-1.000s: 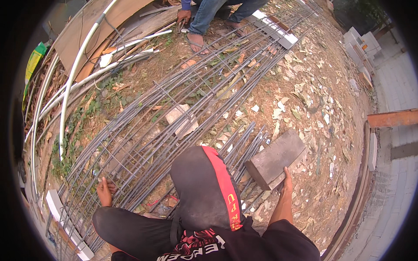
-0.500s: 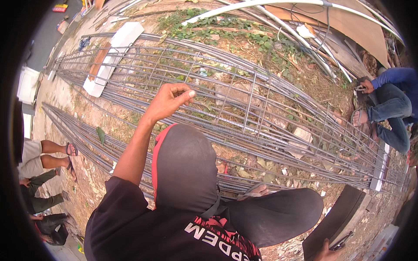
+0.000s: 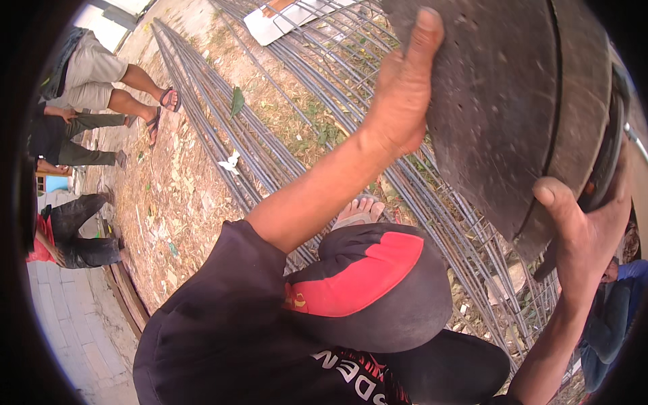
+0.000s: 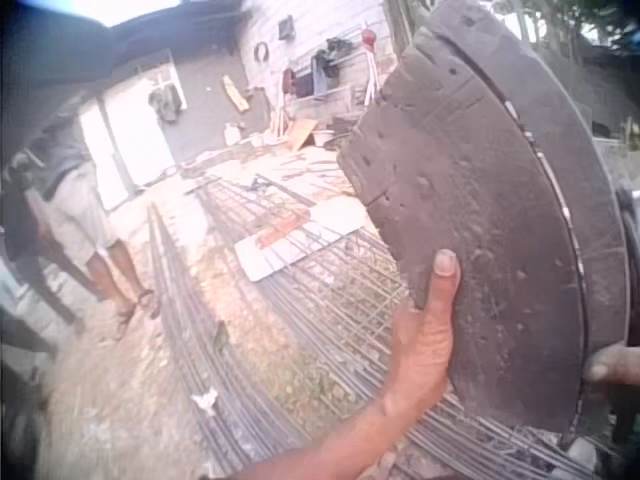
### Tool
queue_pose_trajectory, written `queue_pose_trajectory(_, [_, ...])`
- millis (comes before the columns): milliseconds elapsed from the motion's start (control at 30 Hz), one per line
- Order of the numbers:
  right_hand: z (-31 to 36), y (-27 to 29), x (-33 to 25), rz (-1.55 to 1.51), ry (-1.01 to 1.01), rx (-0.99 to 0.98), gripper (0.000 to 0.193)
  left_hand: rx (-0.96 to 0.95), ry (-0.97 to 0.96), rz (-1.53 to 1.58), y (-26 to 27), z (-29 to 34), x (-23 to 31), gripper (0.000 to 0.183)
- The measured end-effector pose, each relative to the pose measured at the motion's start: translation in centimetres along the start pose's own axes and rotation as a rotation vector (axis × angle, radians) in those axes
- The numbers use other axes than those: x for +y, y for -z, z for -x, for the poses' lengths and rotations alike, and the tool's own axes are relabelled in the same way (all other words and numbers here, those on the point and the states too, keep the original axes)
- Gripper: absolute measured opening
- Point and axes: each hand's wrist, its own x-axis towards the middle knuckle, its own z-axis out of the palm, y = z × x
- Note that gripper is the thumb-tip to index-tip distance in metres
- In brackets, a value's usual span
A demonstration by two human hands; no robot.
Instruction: The person ties wire around rebar rods using a pair of pliers to assemble a structural grid for construction.
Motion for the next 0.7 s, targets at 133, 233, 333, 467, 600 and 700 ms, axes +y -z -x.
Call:
queue_pose_trajectory(133, [-4.6,-11.9,-4.7,-0.35,0.198,-0.341,0.076,0.542,-0.047,-0.108,8.0,2.2,9.4,0.085])
queue_pose_trajectory(233, [-5.1,-15.4,-6.8,-0.33,0.111,-0.294,0.027,0.724,-0.125,-0.528,19.3,8.2,14.5,0.1])
queue_pose_trajectory(333, [-6.8,-16.6,-0.2,-0.423,0.189,-0.32,0.032,0.834,0.059,-0.841,23.9,16.8,19.9,0.102])
queue_pose_trajectory(467, [-8.3,-13.4,5.1,-0.301,0.118,-0.253,0.042,0.876,0.552,-1.311,29.9,27.6,18.8,0.076])
queue_pose_trajectory(600, [-7.5,-10.1,8.3,-0.157,0.028,-0.159,0.033,0.701,1.023,-1.543,32.5,35.1,9.3,0.08])
queue_pose_trajectory(700, [-6.5,-6.3,13.8,-0.178,-0.124,-0.198,0.038,0.956,1.022,-1.451,34.8,40.6,6.1,0.081])
